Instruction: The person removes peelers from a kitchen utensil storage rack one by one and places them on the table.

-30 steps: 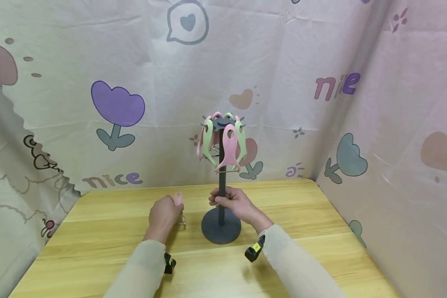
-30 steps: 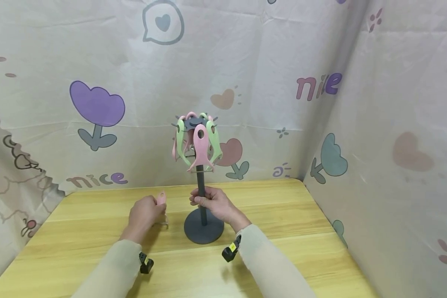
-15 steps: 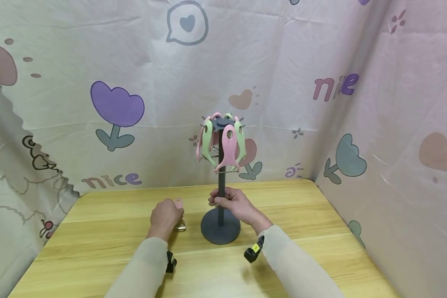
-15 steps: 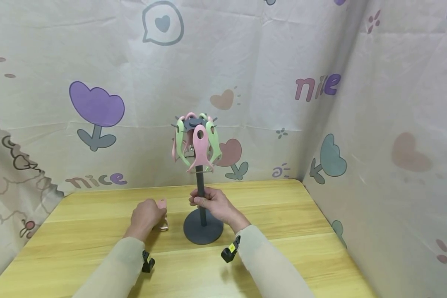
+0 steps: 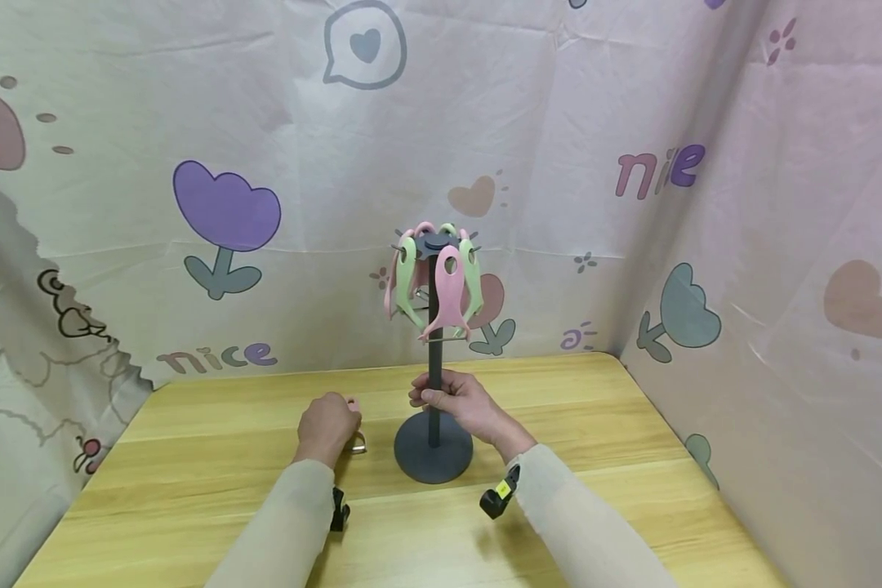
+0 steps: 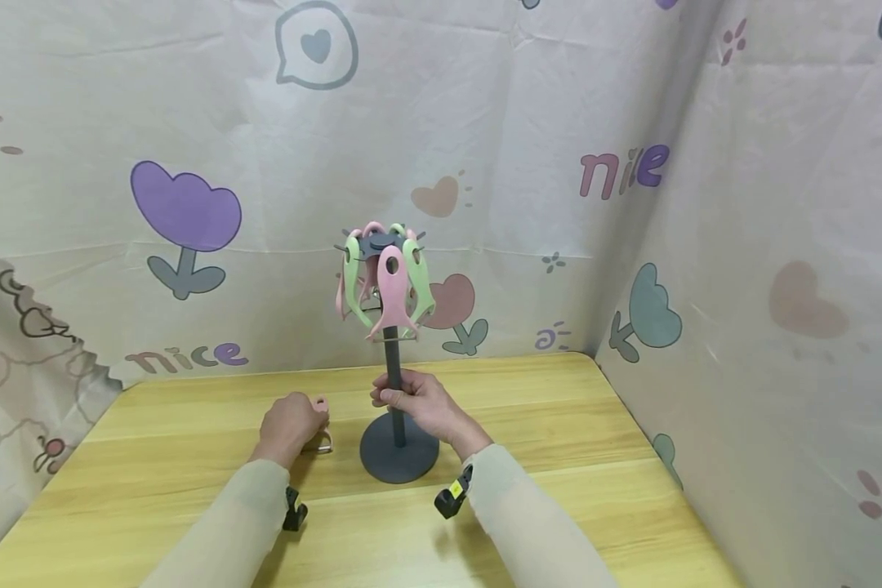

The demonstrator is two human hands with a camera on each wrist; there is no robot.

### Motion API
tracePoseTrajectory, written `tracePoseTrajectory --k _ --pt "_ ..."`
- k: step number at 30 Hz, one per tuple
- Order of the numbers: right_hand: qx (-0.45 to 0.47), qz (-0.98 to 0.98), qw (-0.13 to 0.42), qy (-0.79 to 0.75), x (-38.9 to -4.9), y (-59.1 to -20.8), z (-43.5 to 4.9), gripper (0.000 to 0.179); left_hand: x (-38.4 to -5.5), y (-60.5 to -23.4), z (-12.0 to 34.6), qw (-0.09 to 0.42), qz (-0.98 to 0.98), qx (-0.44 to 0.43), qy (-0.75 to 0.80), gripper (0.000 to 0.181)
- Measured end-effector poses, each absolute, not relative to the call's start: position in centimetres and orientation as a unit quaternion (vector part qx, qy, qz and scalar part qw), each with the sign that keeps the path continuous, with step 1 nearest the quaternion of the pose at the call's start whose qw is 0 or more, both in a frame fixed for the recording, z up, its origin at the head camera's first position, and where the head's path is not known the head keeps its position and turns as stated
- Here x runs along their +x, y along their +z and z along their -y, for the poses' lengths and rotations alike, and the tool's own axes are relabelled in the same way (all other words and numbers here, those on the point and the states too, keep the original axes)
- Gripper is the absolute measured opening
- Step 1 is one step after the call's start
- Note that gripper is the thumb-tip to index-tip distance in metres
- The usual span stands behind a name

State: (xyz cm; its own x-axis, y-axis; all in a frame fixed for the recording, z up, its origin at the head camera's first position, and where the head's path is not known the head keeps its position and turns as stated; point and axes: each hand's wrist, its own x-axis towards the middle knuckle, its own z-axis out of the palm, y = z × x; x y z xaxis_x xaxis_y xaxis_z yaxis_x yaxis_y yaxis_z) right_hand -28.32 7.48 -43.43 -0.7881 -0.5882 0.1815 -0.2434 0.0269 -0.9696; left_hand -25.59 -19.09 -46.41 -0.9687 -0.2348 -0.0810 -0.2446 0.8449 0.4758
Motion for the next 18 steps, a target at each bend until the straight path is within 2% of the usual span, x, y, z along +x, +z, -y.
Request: tracePoseTrajectory --k 18 --pt "-0.29 -0.706 0.143 -0.63 -28.34 -43.05 -7.5 0.025 -26.28 -46.64 18.93 0.007 -0.961 -0.12 0.249 0.025"
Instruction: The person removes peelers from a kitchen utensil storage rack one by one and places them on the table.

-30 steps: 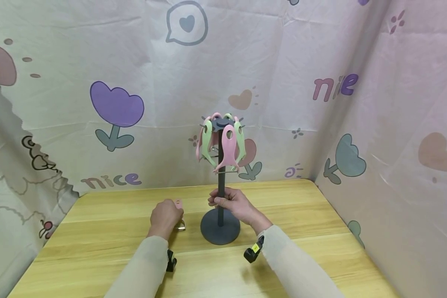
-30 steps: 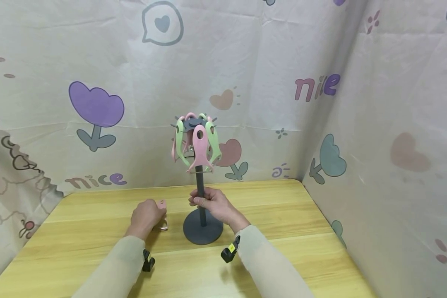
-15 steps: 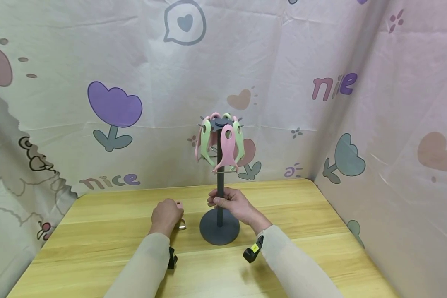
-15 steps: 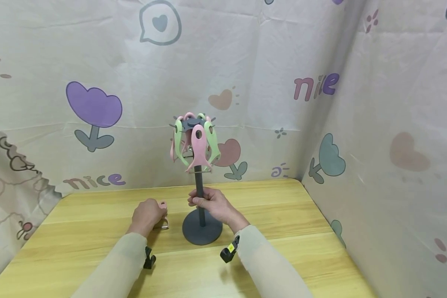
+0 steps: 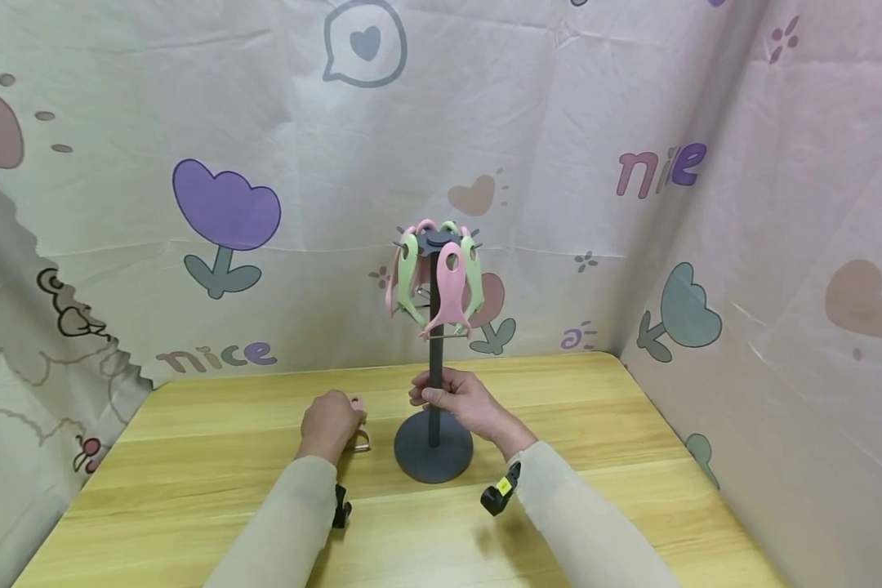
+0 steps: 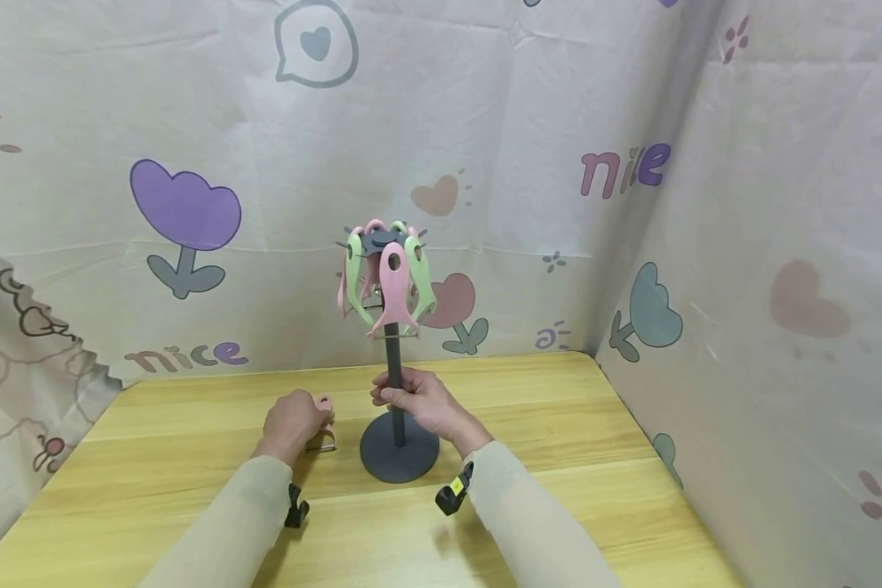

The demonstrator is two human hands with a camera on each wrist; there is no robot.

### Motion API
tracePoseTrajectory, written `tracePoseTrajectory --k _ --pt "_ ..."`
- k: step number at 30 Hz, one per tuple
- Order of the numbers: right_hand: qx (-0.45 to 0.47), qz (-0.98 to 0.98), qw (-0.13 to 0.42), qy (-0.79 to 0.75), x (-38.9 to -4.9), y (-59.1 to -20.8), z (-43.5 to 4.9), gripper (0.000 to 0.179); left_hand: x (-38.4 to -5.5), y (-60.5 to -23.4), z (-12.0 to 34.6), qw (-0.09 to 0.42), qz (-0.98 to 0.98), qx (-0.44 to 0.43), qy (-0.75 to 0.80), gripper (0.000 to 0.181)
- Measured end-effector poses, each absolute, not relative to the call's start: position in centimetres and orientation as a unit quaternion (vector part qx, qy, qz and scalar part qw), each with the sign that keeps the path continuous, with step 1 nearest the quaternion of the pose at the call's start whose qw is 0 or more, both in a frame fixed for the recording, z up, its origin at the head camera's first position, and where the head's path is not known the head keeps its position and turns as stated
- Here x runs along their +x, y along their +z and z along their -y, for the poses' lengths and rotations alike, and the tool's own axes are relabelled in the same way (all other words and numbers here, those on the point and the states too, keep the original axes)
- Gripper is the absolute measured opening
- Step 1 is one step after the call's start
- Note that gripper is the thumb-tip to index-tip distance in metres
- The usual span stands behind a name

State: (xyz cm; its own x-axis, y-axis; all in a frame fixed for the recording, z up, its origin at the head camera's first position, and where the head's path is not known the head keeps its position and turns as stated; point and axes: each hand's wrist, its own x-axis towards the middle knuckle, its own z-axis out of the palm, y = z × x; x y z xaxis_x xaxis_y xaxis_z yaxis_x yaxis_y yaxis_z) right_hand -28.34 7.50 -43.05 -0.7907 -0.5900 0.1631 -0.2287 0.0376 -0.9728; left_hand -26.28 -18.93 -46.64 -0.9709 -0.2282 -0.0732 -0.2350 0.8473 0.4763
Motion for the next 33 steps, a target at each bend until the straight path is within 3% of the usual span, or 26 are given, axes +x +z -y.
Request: tracePoseTrajectory --k 14,33 --pt "-0.286 -0.702 0.152 -0.635 -28.42 -42.94 -7.65 0.037 -26.26 -46.52 18.73 0.005 -0.963 -0.11 0.247 0.027" --pt "-0.281 -0.696 0.151 -0.643 -28.44 -43.11 -7.58 0.033 -26.31 -46.44 18.8 0.007 -0.962 -0.111 0.251 0.029"
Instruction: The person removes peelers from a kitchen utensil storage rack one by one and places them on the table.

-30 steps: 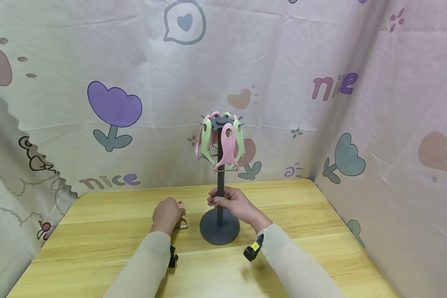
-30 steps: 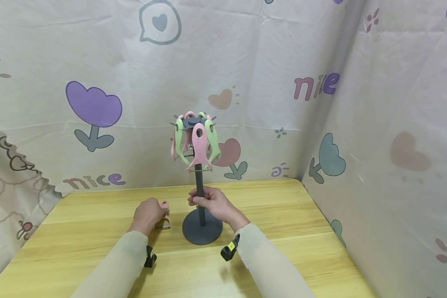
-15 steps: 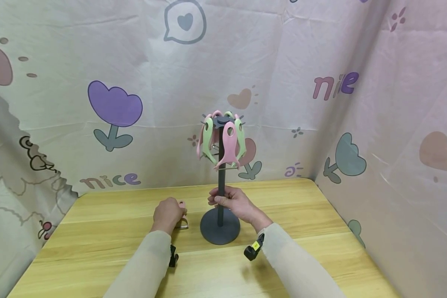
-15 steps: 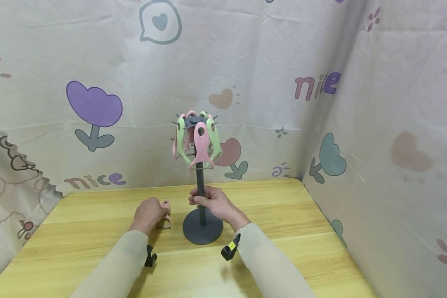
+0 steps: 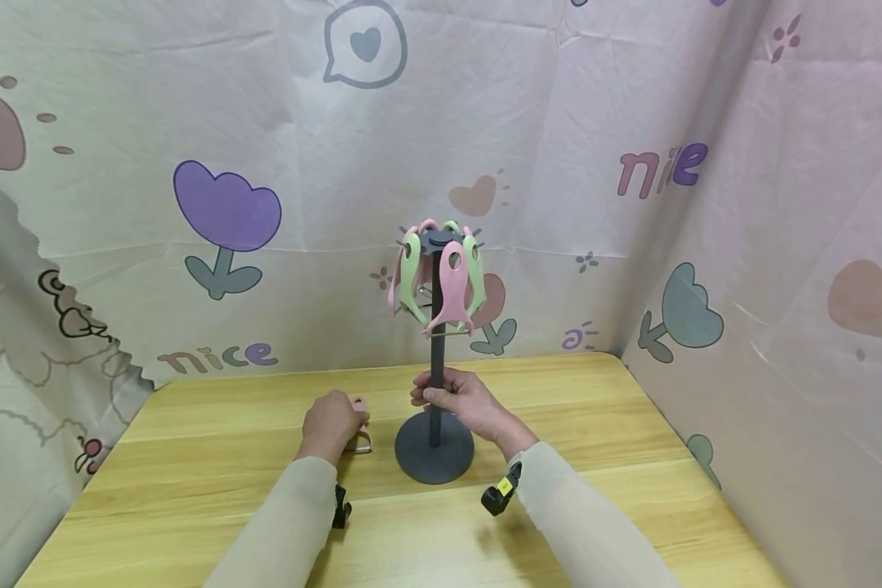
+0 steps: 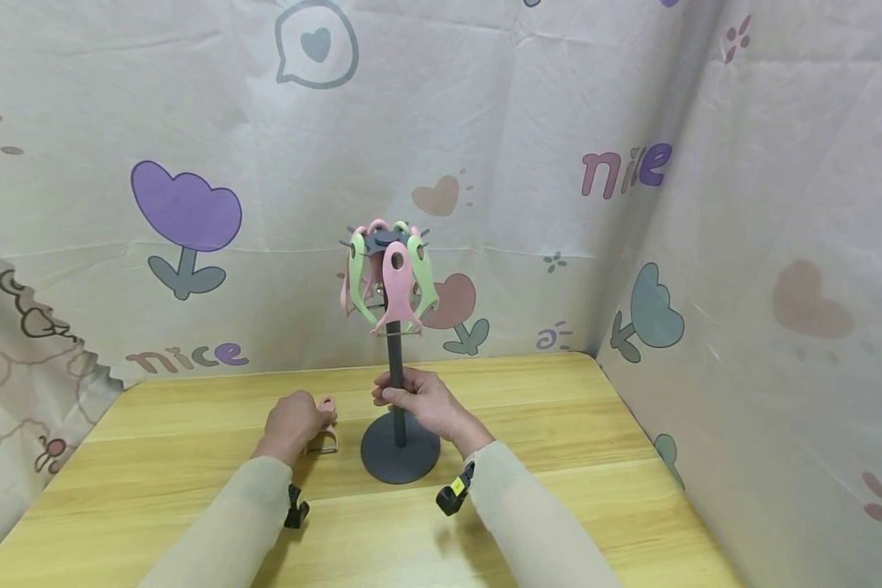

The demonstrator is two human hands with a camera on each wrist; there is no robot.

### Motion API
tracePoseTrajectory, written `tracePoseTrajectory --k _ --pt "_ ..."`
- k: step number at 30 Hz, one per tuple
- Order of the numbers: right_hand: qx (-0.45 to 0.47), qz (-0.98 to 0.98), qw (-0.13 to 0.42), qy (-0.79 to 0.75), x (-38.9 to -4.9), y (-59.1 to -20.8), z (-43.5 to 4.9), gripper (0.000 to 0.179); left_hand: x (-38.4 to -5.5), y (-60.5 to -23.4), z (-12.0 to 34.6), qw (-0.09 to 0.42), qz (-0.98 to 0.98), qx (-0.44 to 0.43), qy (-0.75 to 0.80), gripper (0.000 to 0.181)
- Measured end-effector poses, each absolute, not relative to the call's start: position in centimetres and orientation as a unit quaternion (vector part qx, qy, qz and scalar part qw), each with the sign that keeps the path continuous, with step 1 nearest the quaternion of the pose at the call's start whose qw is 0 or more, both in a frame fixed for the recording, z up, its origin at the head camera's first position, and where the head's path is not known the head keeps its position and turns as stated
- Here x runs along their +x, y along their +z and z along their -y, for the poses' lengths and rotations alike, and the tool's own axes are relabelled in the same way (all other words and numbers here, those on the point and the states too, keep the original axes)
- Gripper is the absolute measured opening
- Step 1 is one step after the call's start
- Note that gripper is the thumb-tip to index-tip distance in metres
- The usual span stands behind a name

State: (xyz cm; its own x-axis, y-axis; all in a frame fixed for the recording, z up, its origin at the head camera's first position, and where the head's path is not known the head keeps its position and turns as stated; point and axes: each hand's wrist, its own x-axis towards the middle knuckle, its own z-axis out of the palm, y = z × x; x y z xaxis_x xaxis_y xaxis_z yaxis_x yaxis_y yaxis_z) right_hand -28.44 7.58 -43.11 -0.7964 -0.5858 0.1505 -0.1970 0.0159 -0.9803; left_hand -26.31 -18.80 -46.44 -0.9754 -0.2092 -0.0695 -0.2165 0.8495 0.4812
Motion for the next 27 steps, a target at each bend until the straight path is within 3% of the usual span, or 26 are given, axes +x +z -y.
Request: tracePoseTrajectory --k 15,19,23,27 --pt "-0.274 -0.707 0.144 -0.636 -28.3 -43.2 -7.5 0.03 -24.8 -44.1 18.7 -0.014 -0.957 -0.117 0.266 0.043" --pt "-0.273 -0.705 0.144 -0.638 -28.2 -43.2 -7.4 0.031 -24.3 -42.1 18.1 -0.06 -0.946 -0.111 0.298 0.031" --pt "-0.272 -0.702 0.143 -0.643 -28.2 -43.2 -7.4 0.029 -23.8 -39.4 17.4 -0.108 -0.924 -0.103 0.353 0.042" --pt "-0.275 -0.699 0.141 -0.645 -28.2 -43.2 -7.4 0.028 -23.1 -36.5 16.4 -0.165 -0.899 -0.098 0.393 0.04"
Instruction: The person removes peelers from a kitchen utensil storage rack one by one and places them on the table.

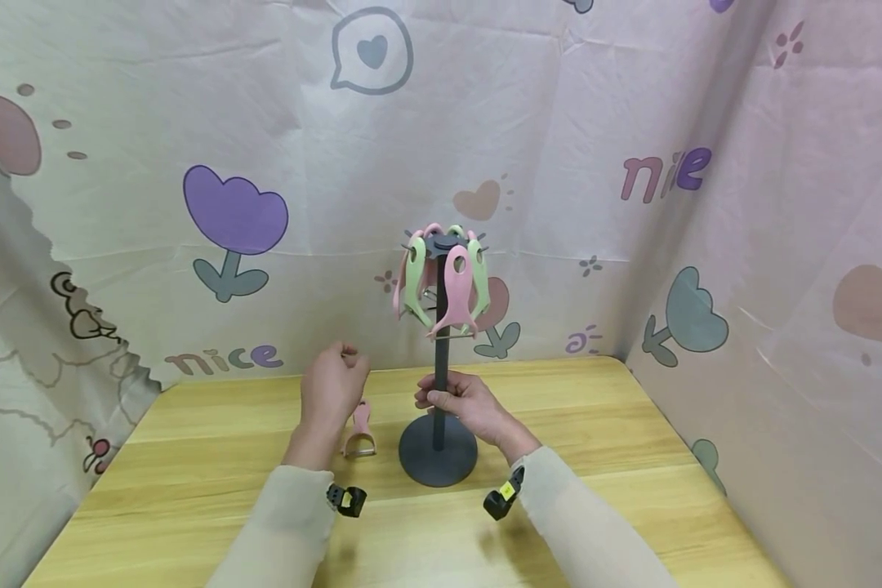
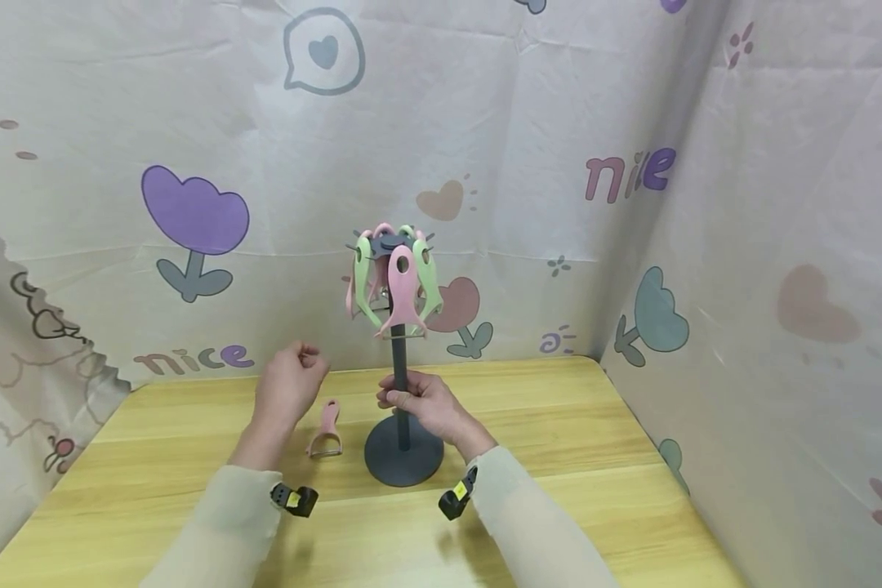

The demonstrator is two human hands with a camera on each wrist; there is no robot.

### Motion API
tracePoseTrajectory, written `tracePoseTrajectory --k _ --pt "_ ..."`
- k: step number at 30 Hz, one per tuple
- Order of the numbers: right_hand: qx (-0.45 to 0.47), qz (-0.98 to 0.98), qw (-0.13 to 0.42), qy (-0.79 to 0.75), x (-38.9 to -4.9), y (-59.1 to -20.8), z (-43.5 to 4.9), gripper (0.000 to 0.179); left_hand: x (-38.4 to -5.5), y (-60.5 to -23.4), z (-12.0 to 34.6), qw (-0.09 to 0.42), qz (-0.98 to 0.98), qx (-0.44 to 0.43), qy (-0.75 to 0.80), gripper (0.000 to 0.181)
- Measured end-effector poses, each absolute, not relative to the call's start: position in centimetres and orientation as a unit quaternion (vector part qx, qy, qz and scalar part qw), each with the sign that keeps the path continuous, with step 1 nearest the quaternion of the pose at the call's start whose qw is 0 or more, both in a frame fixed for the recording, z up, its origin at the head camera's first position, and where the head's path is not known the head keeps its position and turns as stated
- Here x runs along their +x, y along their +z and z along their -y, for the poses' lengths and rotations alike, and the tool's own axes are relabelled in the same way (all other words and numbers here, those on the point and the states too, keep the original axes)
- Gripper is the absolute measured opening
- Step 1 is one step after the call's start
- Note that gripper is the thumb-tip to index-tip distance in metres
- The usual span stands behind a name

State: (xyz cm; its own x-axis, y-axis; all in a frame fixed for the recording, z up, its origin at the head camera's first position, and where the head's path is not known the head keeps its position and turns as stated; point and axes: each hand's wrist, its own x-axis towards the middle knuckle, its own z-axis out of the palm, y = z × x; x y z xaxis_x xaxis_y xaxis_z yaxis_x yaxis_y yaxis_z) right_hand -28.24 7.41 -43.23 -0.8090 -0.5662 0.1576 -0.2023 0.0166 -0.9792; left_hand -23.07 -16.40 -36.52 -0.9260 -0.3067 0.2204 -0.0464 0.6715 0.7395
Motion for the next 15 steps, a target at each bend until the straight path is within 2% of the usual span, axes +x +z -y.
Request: tracePoseTrajectory --k 11,15 --pt "-0.278 -0.695 0.14 -0.648 -28.2 -43.2 -7.3 0.028 -19.8 -29.7 13.3 0.309 0.826 0.027 -0.47 0.019" --pt "-0.277 -0.7 0.138 -0.644 -28.2 -43.3 -7.4 0.028 -19.1 -27.9 12.6 0.336 0.794 -0.005 -0.506 0.014"
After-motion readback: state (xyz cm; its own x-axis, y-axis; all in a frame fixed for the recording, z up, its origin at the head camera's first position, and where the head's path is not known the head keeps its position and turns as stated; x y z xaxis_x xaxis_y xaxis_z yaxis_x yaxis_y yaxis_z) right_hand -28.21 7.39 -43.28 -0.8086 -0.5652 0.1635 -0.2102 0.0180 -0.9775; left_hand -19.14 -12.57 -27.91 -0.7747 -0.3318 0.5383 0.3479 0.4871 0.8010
